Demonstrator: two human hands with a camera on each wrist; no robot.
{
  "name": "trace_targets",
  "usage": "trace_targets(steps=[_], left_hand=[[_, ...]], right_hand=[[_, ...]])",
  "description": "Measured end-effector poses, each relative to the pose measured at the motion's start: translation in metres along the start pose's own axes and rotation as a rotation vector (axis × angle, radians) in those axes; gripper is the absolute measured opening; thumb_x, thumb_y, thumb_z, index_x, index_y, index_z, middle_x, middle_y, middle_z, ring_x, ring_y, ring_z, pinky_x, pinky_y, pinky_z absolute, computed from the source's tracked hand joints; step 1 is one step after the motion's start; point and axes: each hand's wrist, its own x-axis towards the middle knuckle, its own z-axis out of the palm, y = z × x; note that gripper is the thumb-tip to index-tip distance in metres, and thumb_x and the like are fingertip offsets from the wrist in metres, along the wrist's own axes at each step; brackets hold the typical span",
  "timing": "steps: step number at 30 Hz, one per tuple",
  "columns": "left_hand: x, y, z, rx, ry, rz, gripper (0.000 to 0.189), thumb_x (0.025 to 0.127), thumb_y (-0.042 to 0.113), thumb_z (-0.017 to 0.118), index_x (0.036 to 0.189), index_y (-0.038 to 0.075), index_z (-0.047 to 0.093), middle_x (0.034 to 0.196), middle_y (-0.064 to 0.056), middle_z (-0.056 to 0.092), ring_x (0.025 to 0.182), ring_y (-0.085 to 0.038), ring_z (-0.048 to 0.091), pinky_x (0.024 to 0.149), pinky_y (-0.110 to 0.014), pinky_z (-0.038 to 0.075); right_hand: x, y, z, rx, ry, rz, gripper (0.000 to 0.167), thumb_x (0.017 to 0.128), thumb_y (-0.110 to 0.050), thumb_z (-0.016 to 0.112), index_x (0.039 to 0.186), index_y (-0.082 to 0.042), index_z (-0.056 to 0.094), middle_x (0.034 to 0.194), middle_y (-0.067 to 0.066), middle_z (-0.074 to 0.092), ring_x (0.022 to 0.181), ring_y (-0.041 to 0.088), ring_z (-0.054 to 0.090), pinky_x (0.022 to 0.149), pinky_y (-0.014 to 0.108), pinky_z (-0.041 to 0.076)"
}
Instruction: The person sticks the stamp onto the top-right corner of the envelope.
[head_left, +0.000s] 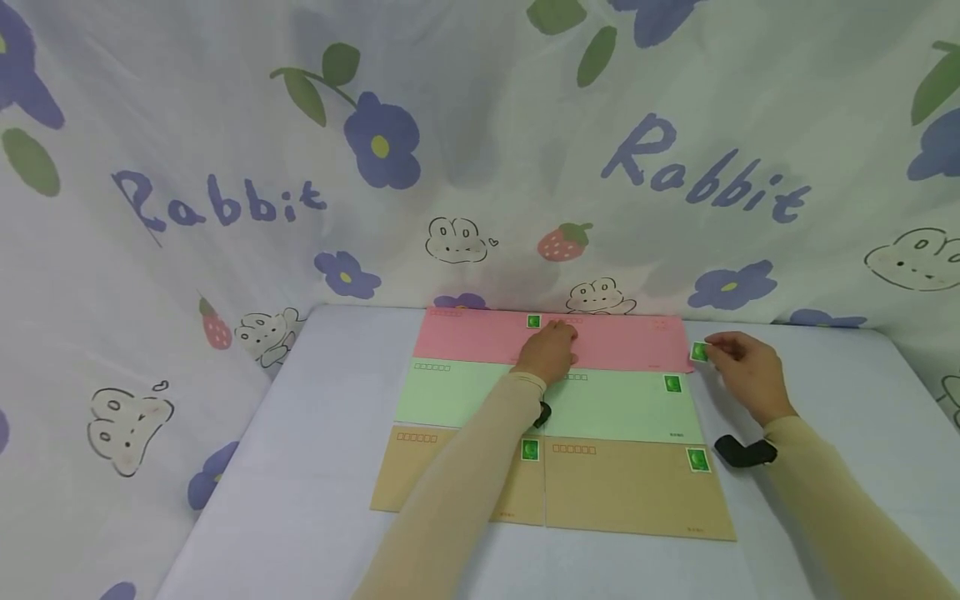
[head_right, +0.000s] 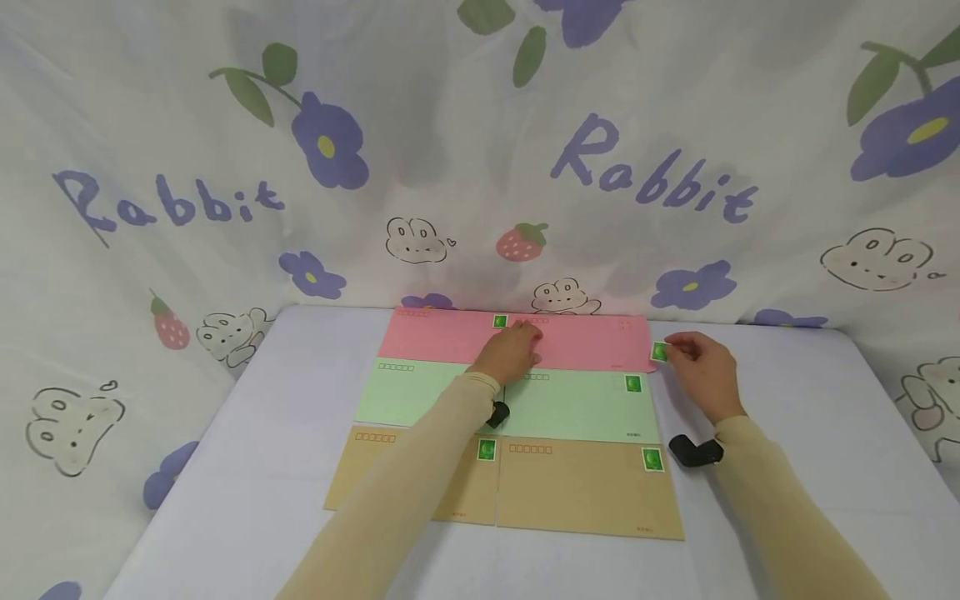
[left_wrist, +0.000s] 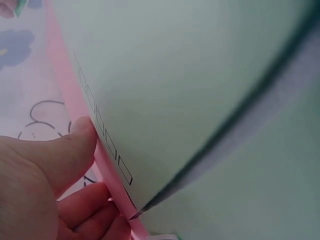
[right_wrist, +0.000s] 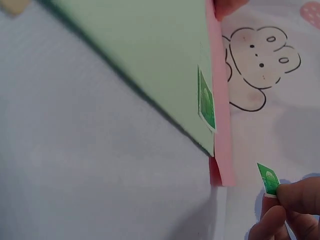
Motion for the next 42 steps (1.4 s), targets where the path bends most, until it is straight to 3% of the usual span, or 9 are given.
trace_targets(steps=[8,16,20,42], left_hand=[[-0.001,-0.001,0.002,-0.057,0.021,-0.015,0.040,0.099,0.027,0.065,0.136,0.012,0.061,0.129,-0.002,0.062,0.119,-0.015,0.057,0.101,-0.029,0.049],[-0.001,0.000,0.002,-0.047,0.026,-0.017,0.040,0.099,0.027,0.066,0.135,0.012,0.062,0.129,-0.002,0.062,0.118,-0.015,0.058,0.100,-0.028,0.050],[0.000,-0.001,0.003,-0.044,0.029,-0.015,0.040,0.098,0.028,0.066,0.135,0.012,0.062,0.129,-0.002,0.063,0.119,-0.015,0.058,0.100,-0.028,0.050],[-0.002,0.002,0.001,-0.051,0.025,-0.028,0.040,0.098,0.027,0.067,0.135,0.013,0.062,0.133,-0.002,0.062,0.120,-0.016,0.058,0.100,-0.029,0.051]], right_hand=[[0.007,-0.005,0.005,0.038,-0.028,-0.007,0.037,0.103,-0.026,0.057,0.123,0.004,0.064,0.110,0.023,0.066,0.078,0.006,0.054,0.057,0.017,0.046],[0.013,-0.009,0.009,0.036,-0.053,0.051,0.040,0.104,-0.029,0.055,0.127,0.003,0.063,0.114,0.023,0.064,0.089,0.023,0.055,0.059,0.017,0.045],[0.017,-0.009,0.011,0.038,-0.053,0.051,0.040,0.103,-0.028,0.055,0.127,0.003,0.063,0.114,0.023,0.065,0.091,0.025,0.055,0.059,0.016,0.045],[0.040,-0.015,0.021,0.073,-0.073,0.058,0.040,0.102,-0.028,0.059,0.127,0.003,0.064,0.111,0.020,0.064,0.083,0.017,0.054,0.060,0.014,0.046]])
